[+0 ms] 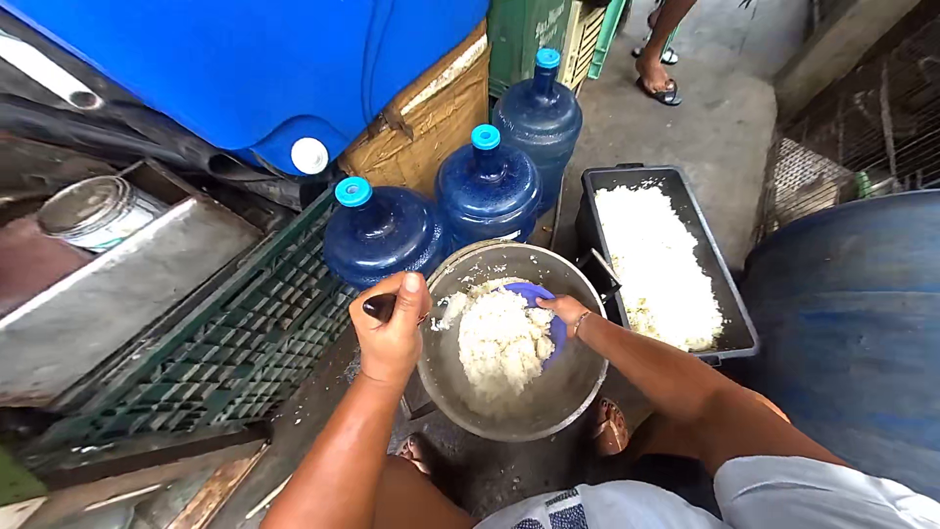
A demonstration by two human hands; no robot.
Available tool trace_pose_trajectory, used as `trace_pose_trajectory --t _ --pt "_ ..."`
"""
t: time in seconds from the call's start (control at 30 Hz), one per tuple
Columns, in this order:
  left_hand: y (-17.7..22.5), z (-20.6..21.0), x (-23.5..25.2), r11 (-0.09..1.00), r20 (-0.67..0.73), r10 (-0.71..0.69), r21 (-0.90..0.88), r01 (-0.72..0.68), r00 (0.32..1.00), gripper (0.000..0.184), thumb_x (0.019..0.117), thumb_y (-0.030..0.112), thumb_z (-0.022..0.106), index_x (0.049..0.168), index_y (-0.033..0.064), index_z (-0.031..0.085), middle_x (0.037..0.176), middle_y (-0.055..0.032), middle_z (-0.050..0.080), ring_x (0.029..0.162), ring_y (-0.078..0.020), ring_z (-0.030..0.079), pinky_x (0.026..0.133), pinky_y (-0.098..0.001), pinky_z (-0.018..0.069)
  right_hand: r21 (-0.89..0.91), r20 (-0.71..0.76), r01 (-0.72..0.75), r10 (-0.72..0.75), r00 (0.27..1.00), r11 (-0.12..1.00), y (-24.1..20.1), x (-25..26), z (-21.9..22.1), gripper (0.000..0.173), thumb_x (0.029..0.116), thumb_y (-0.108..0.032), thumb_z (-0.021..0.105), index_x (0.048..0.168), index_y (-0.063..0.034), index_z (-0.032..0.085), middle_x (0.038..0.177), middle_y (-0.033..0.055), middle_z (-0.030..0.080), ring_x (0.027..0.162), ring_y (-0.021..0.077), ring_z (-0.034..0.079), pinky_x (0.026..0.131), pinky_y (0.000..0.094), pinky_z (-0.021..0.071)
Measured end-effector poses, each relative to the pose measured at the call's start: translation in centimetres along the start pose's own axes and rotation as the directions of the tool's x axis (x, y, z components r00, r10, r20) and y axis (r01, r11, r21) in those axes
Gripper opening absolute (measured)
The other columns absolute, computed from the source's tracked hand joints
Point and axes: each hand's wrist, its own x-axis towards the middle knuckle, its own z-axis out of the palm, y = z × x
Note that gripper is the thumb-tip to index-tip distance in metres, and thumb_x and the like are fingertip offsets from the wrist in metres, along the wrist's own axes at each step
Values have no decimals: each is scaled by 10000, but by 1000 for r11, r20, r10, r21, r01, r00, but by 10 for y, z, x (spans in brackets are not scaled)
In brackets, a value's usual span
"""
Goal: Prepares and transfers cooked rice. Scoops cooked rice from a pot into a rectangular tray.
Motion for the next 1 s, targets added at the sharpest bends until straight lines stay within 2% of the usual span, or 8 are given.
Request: trace_pose_trajectory --t 0.1,0.27,0.47,0.6,0.67,0.73,1.0 --pt "-2 2 4 999 -59 -32 -36 30 998 363 1047 320 554 692 259 517 555 125 421 473 -45 411 494 -232 402 129 -99 57 -45 994 990 -6 -35 -8 355 1046 -240 614 1327 -24 593 1156 165 697 1026 244 696 890 429 589" --pt "-6 6 15 995 -157 -95 -50 88 983 396 1053 314 509 662 270 473 524 128 411 451 -39 393 467 -231 375 387 -252 114 -14 968 915 8 -73 -4 364 1023 -252 646 1298 -17 603 1154 178 686 1031 273 686 871 468 591" --pt "-22 0 16 978 -238 -197 -114 174 951 423 1068 296 518 657 236 441 504 103 360 422 -56 356 440 -232 352 611 -288 171 15 958 773 23 -94 13 313 1033 -232 614 1269 -26 604 1117 175 697 1003 278 704 838 483 609" --pt "-23 -1 11 972 -244 -233 -90 217 941 413 1059 309 545 663 239 447 507 102 356 424 -59 351 440 -234 352 669 -273 182 10 962 721 25 -103 12 303 1044 -224 592 1279 -32 592 1131 175 689 1011 270 701 841 477 606" --pt "-23 -3 7 967 -228 -256 -69 247 939 422 1044 372 573 658 245 461 508 99 360 420 -59 352 435 -231 349 684 -270 182 13 963 706 25 -108 13 306 1045 -225 588 1286 -35 585 1135 174 688 1015 269 700 845 476 605" --pt "-23 -4 4 964 -207 -267 -55 261 941 384 1041 382 568 693 248 477 523 106 377 432 -53 372 448 -235 372 683 -278 191 9 961 705 21 -117 15 316 1049 -235 583 1293 -34 584 1142 170 684 1024 269 692 849 479 598" --pt "-27 7 6 966 -220 -259 -69 250 940 343 1048 219 511 708 243 482 500 132 398 414 -18 381 428 -197 370 810 -307 284 -42 951 514 -19 -141 -14 295 1044 -227 568 1288 -62 567 1091 160 679 967 263 695 799 475 601"
